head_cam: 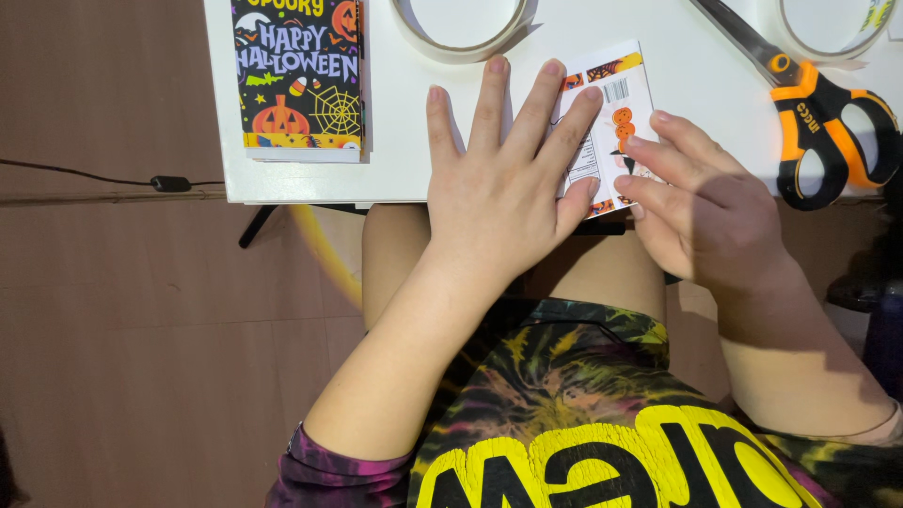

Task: The person tapes the edges of a paper card, folds it over a stack of cards, and presses the opening into a heat sealer to seal it.

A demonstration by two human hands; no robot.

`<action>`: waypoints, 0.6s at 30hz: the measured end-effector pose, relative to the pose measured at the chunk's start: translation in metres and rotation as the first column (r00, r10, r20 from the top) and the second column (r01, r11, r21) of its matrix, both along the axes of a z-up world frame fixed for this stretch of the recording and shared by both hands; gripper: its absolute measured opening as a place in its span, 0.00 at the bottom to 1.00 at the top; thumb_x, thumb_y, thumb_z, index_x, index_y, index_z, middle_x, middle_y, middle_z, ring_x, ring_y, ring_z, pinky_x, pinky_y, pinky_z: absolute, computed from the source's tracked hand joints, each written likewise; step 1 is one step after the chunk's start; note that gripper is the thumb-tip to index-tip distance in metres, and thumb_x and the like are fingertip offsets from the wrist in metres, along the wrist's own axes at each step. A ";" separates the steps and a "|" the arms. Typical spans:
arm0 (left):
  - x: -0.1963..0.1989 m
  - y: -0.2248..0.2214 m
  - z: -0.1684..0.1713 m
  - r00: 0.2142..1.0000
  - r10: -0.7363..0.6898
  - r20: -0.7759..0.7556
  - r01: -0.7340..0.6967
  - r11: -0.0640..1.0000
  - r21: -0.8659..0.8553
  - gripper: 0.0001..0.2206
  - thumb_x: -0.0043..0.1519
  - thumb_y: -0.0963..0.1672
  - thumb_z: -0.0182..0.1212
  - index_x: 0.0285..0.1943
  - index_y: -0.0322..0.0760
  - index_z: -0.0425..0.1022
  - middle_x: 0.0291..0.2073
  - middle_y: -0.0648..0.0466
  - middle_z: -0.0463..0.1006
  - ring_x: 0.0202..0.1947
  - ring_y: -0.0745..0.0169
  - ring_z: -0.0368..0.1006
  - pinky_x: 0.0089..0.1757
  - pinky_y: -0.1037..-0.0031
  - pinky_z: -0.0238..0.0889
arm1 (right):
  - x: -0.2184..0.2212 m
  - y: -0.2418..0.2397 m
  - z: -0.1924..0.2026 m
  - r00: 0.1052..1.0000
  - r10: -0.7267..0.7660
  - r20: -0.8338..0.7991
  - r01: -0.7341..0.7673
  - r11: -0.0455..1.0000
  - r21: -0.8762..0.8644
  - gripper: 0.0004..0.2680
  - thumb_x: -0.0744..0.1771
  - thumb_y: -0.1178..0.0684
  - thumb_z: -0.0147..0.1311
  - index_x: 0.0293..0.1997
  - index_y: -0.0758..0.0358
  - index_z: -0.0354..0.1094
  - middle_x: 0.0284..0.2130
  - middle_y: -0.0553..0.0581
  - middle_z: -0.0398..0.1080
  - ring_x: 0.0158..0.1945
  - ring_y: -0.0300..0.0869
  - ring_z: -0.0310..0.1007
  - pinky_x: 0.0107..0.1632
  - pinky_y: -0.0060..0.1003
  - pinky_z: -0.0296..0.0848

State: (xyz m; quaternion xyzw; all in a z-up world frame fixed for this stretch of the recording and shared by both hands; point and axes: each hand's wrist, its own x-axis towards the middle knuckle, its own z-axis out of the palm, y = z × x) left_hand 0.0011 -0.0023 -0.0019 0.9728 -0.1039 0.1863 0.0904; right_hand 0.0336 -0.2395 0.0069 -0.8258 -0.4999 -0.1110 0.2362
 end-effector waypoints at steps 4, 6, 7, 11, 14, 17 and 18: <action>0.000 0.000 -0.001 1.000 -0.004 0.006 0.004 1.000 -0.013 0.29 0.64 0.61 0.57 0.73 0.60 0.67 0.71 0.58 0.66 0.71 0.40 0.62 0.62 0.34 0.53 | 0.000 0.000 0.000 0.999 0.021 0.037 -0.022 1.000 0.016 0.06 0.70 0.64 0.52 0.51 0.74 0.72 0.55 0.77 0.71 0.61 0.78 0.71 0.67 0.63 0.74; 0.000 0.000 0.000 1.000 -0.003 0.004 0.003 1.000 -0.010 0.29 0.64 0.62 0.57 0.73 0.60 0.66 0.71 0.58 0.66 0.71 0.40 0.62 0.61 0.34 0.54 | 0.000 0.000 -0.001 0.998 0.026 0.054 -0.028 0.999 0.032 0.05 0.70 0.66 0.53 0.50 0.74 0.72 0.54 0.78 0.71 0.60 0.79 0.72 0.66 0.63 0.75; 0.000 0.000 0.000 1.000 -0.003 -0.002 0.003 1.000 -0.011 0.29 0.64 0.62 0.58 0.73 0.60 0.66 0.71 0.58 0.66 0.71 0.41 0.62 0.62 0.34 0.53 | 0.000 0.000 -0.001 0.999 0.031 0.043 -0.033 0.999 0.034 0.06 0.70 0.65 0.54 0.51 0.74 0.72 0.54 0.79 0.71 0.60 0.79 0.72 0.67 0.63 0.74; 0.000 0.000 0.000 1.000 -0.001 0.001 0.001 1.000 -0.007 0.29 0.64 0.62 0.56 0.73 0.60 0.66 0.71 0.58 0.66 0.71 0.41 0.62 0.62 0.34 0.53 | -0.001 0.002 0.000 0.998 0.010 0.057 -0.013 0.999 0.048 0.05 0.70 0.64 0.56 0.50 0.74 0.74 0.53 0.79 0.72 0.60 0.77 0.72 0.66 0.60 0.74; 0.000 0.000 0.001 1.000 -0.004 -0.010 0.004 1.000 -0.003 0.29 0.64 0.62 0.57 0.74 0.60 0.66 0.71 0.58 0.66 0.71 0.40 0.61 0.62 0.34 0.53 | -0.004 0.002 -0.001 1.000 -0.016 0.011 0.015 0.998 0.062 0.05 0.70 0.65 0.55 0.50 0.73 0.74 0.54 0.80 0.72 0.62 0.76 0.71 0.68 0.59 0.73; 0.000 0.000 0.000 1.000 -0.002 -0.003 0.002 1.000 -0.001 0.29 0.64 0.62 0.57 0.73 0.59 0.66 0.71 0.58 0.66 0.71 0.40 0.61 0.61 0.34 0.54 | -0.003 0.005 0.000 0.998 0.013 0.054 -0.018 0.996 0.082 0.05 0.70 0.66 0.56 0.50 0.76 0.74 0.53 0.80 0.72 0.60 0.76 0.72 0.66 0.59 0.75; 0.000 -0.001 0.000 1.000 -0.002 -0.002 0.002 1.000 -0.001 0.29 0.64 0.62 0.57 0.73 0.59 0.66 0.71 0.58 0.66 0.71 0.40 0.61 0.61 0.34 0.54 | -0.003 0.002 -0.002 0.998 0.012 0.055 -0.017 0.996 0.082 0.05 0.70 0.66 0.56 0.50 0.76 0.74 0.53 0.80 0.72 0.60 0.76 0.72 0.66 0.59 0.75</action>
